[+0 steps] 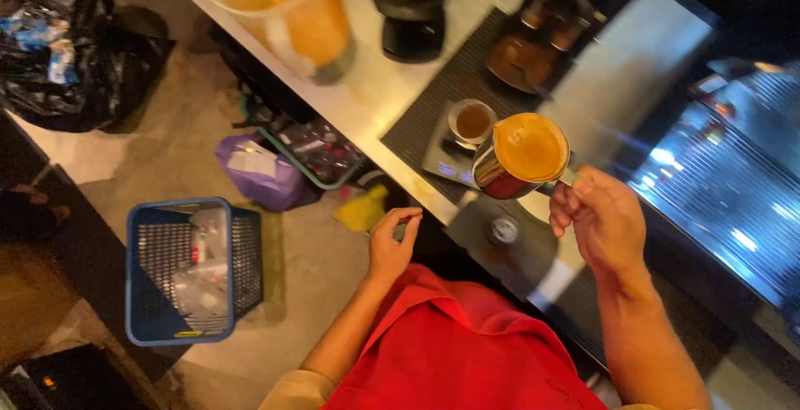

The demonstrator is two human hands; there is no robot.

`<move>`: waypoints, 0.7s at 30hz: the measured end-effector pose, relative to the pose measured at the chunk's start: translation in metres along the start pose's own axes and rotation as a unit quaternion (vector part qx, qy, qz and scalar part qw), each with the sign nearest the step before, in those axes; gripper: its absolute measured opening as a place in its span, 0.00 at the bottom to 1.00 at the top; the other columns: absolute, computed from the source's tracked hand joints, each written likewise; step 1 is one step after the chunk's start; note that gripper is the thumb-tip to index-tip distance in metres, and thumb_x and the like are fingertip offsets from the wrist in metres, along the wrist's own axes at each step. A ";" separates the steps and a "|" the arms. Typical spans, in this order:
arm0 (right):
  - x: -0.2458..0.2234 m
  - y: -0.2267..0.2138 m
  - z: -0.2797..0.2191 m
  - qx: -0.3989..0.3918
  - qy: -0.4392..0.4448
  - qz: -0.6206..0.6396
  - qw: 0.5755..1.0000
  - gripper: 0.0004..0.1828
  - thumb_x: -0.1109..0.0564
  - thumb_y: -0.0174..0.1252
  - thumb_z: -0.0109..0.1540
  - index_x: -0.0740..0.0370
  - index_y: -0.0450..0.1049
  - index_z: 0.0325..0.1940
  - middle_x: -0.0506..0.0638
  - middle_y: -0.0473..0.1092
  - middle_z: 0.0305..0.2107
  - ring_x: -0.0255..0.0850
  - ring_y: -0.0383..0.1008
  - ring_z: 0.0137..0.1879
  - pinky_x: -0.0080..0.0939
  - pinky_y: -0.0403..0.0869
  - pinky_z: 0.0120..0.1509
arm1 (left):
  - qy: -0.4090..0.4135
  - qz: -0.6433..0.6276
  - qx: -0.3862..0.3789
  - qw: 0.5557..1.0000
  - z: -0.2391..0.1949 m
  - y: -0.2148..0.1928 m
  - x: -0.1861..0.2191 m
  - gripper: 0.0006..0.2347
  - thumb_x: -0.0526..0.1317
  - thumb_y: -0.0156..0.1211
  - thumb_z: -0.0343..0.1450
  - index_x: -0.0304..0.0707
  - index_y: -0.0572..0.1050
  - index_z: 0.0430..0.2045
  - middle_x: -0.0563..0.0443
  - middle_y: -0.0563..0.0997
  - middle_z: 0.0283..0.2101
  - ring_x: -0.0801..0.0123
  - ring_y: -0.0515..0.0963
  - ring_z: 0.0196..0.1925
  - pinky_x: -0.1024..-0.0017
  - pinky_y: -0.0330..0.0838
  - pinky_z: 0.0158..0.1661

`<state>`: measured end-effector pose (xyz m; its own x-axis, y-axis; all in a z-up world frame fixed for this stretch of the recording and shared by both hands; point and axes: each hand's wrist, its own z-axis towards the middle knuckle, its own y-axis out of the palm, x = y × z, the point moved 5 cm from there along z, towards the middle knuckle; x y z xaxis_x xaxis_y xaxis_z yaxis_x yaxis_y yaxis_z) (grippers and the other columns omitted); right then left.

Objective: The person prepares coffee by wiping a portafilter, scooping coffee grounds into it, and tamping the grounds. They then place the portafilter into an espresso machine and operate the controls. The person also pours a liquid from a pitcher into a container and handles a metal milk pitcher.

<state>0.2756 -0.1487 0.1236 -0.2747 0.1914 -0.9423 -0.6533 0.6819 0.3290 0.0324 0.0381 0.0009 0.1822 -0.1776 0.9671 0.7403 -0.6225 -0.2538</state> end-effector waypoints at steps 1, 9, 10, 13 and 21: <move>0.003 0.018 0.017 -0.002 -0.001 0.000 1.000 0.18 0.53 0.52 0.68 0.62 0.61 0.26 0.51 0.57 0.21 0.39 0.63 0.22 0.40 0.71 0.22 | 0.001 0.000 0.002 1.000 0.015 -0.020 -0.003 0.06 0.33 0.60 0.76 0.40 0.84 0.43 0.47 0.86 0.39 0.61 0.85 0.45 0.62 0.77 0.51; -0.003 0.156 0.137 -0.017 -0.012 -0.053 0.998 0.17 0.55 0.50 0.68 0.61 0.61 0.26 0.49 0.57 0.21 0.37 0.63 0.22 0.37 0.69 0.23 | 0.047 0.150 0.007 0.988 0.137 -0.101 -0.068 0.12 0.38 0.65 0.72 0.39 0.80 0.50 0.41 0.79 0.54 0.43 0.76 0.61 0.46 0.66 0.63; -0.004 0.165 0.151 -0.018 -0.012 -0.056 0.998 0.17 0.55 0.50 0.68 0.61 0.61 0.26 0.49 0.57 0.21 0.37 0.63 0.22 0.37 0.69 0.23 | 0.047 0.147 0.008 0.988 0.148 -0.102 -0.068 0.12 0.38 0.65 0.72 0.39 0.80 0.50 0.41 0.79 0.54 0.43 0.76 0.61 0.46 0.66 0.63; -0.011 0.193 0.190 -0.021 -0.026 -0.113 0.993 0.18 0.58 0.48 0.70 0.62 0.61 0.25 0.49 0.55 0.18 0.37 0.61 0.20 0.37 0.68 0.22 | 0.085 0.203 -0.022 0.975 0.179 -0.095 -0.061 0.21 0.37 0.69 0.69 0.36 0.75 0.57 0.33 0.72 0.62 0.32 0.65 0.70 0.35 0.52 0.68; -0.059 0.269 0.241 -0.014 0.029 -0.497 0.867 0.15 0.54 0.54 0.72 0.57 0.73 0.31 0.47 0.66 0.12 0.33 0.70 0.19 0.33 0.65 0.27 | 0.155 0.235 -0.044 0.959 0.217 -0.065 -0.088 0.18 0.49 0.54 0.75 0.44 0.75 0.57 0.41 0.76 0.64 0.50 0.75 0.62 0.43 0.50 0.68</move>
<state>0.2857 0.1937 0.2532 0.3996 -0.5183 -0.7561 -0.6039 0.4717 -0.6425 0.1087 0.2596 -0.0641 0.2717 -0.6635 0.6971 0.5637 -0.4773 -0.6741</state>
